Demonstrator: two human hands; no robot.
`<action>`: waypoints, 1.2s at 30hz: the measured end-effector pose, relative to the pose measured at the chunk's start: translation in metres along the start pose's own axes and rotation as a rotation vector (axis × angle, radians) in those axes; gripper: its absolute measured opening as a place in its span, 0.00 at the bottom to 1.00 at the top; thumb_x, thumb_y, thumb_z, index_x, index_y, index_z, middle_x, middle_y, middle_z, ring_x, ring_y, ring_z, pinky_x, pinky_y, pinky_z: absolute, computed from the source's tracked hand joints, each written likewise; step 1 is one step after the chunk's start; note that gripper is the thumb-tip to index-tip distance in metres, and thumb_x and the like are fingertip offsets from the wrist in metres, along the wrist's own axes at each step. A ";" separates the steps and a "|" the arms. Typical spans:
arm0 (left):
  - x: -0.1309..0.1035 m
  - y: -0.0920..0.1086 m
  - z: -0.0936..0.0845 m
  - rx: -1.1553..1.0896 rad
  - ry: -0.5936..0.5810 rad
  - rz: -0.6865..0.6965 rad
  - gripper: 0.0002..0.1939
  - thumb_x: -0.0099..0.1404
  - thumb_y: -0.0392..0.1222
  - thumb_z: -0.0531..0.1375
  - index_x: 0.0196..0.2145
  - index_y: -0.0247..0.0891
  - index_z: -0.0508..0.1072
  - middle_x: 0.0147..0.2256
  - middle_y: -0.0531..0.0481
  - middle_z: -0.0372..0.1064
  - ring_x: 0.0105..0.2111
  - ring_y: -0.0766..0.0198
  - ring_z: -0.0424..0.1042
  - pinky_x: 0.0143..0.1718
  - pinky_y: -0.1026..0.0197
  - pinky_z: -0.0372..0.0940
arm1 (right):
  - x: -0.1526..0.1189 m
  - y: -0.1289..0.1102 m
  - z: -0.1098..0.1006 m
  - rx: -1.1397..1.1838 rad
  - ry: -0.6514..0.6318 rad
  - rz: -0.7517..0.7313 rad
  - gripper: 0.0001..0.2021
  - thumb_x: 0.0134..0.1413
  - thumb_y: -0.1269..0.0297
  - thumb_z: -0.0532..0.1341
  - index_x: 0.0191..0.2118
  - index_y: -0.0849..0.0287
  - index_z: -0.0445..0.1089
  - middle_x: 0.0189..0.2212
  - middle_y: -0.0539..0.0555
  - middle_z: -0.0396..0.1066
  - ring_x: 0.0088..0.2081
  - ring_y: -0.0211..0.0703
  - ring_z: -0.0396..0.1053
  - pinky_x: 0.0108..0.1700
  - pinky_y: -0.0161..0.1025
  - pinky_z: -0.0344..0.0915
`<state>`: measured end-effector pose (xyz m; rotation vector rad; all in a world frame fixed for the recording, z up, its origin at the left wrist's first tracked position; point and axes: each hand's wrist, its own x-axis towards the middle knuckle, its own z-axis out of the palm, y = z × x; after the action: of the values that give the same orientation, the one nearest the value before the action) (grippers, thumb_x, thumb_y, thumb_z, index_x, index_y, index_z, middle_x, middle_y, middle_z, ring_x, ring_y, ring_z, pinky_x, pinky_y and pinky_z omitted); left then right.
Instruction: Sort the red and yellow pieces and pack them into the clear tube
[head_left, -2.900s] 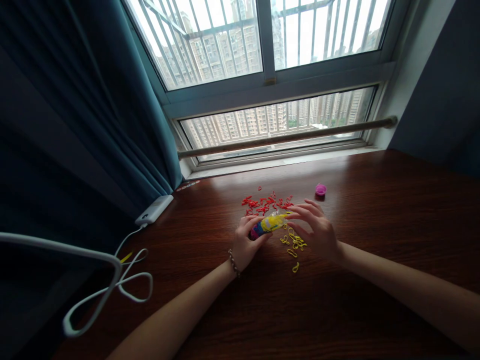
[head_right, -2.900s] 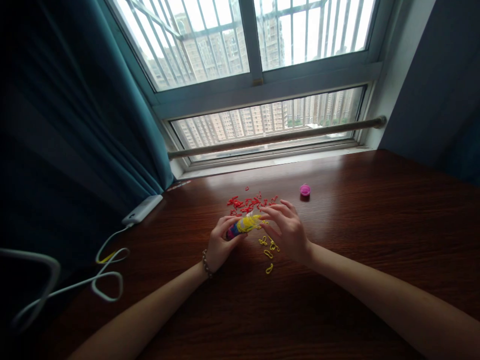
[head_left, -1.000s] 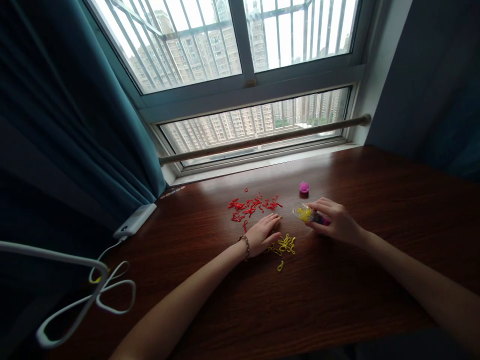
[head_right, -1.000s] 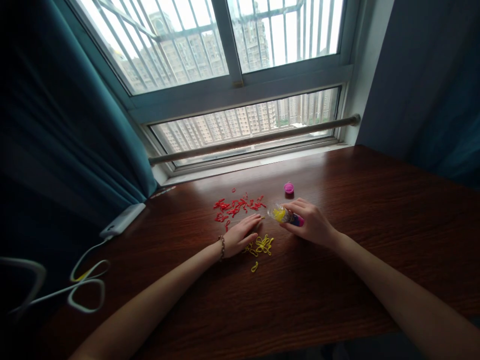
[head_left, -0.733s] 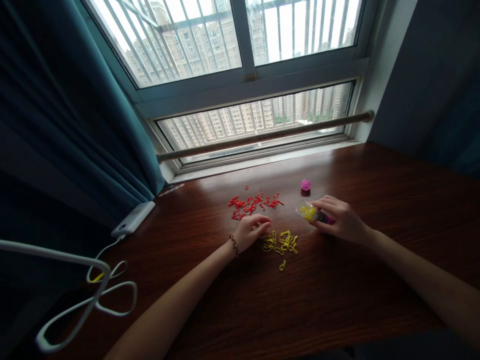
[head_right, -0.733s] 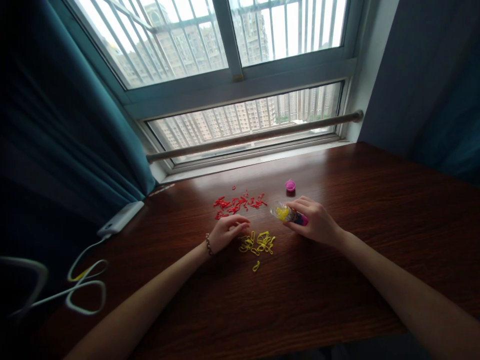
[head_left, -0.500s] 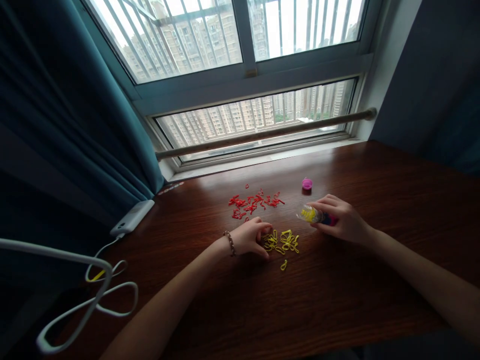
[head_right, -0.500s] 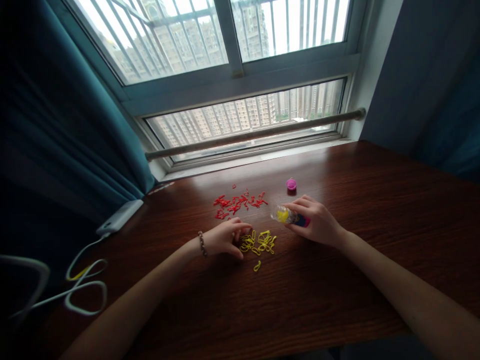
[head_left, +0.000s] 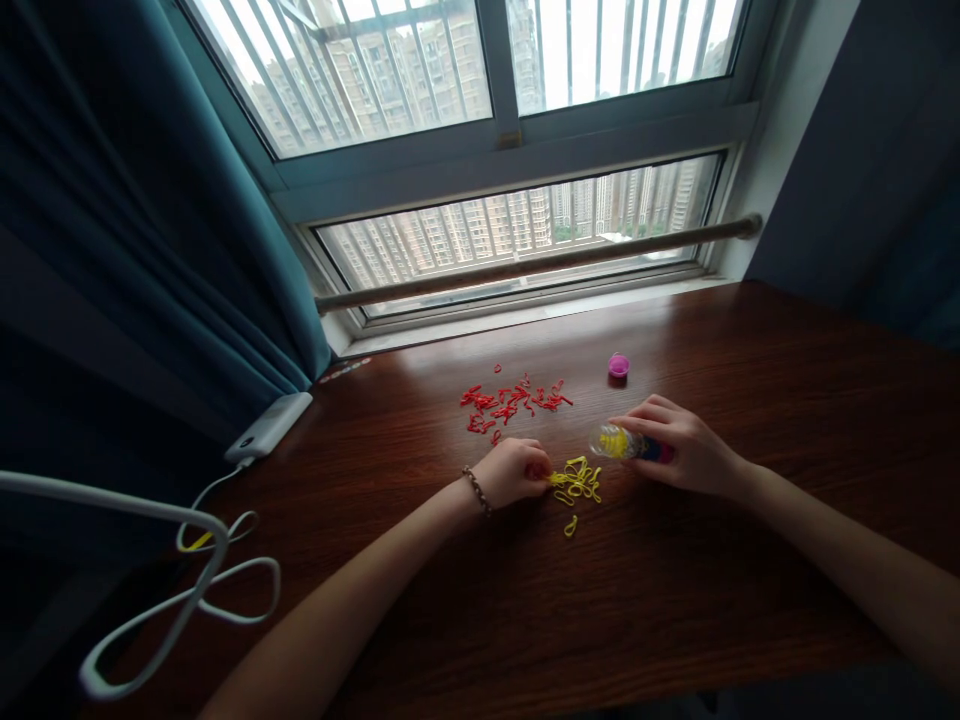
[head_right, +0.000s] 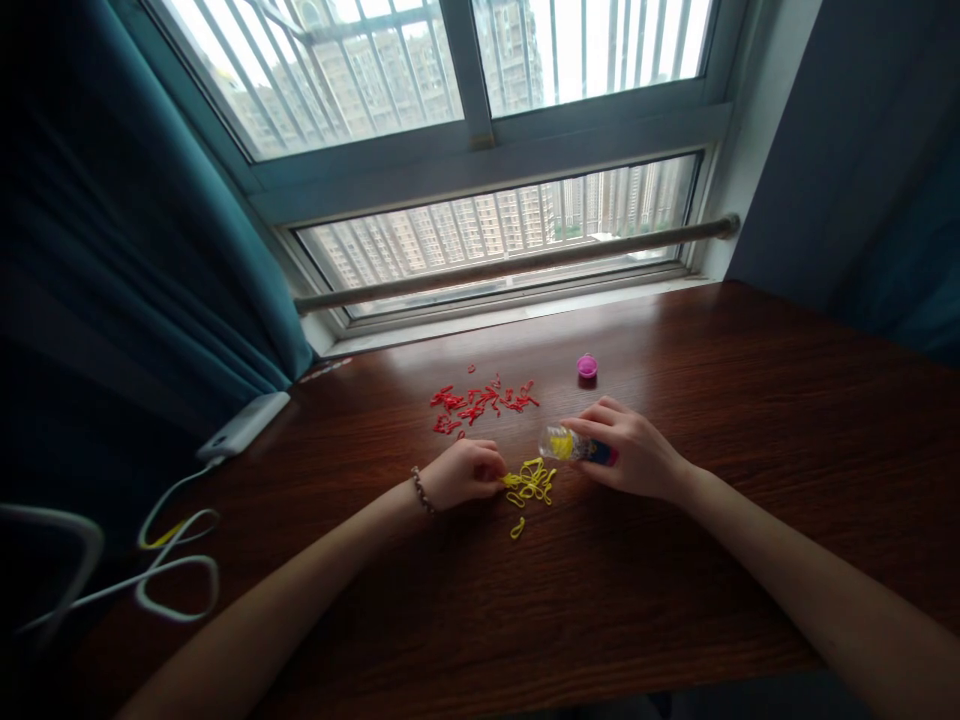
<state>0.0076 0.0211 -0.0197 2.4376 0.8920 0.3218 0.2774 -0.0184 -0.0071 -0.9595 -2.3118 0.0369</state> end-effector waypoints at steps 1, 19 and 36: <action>0.000 0.001 0.001 0.017 0.014 -0.001 0.02 0.50 0.33 0.59 0.24 0.32 0.73 0.24 0.53 0.62 0.21 0.73 0.58 0.23 0.70 0.56 | 0.000 -0.001 0.000 -0.002 -0.007 -0.003 0.21 0.46 0.63 0.62 0.49 0.56 0.65 0.36 0.56 0.69 0.37 0.46 0.63 0.39 0.43 0.64; 0.002 0.020 0.012 -0.990 0.376 -0.192 0.13 0.45 0.43 0.66 0.26 0.31 0.72 0.24 0.50 0.70 0.23 0.67 0.69 0.28 0.63 0.66 | 0.005 -0.032 0.020 0.105 -0.062 0.042 0.21 0.47 0.64 0.61 0.49 0.57 0.65 0.36 0.56 0.67 0.38 0.45 0.63 0.40 0.42 0.63; -0.008 0.029 0.019 -0.242 0.463 0.144 0.08 0.60 0.37 0.54 0.34 0.35 0.72 0.31 0.46 0.68 0.30 0.66 0.66 0.32 0.64 0.64 | 0.004 -0.035 0.023 0.153 0.000 0.113 0.20 0.45 0.65 0.62 0.48 0.56 0.66 0.35 0.55 0.67 0.37 0.45 0.64 0.40 0.42 0.63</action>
<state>0.0240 -0.0105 -0.0200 2.2373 0.8032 1.0171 0.2408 -0.0368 -0.0147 -1.0095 -2.2167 0.2572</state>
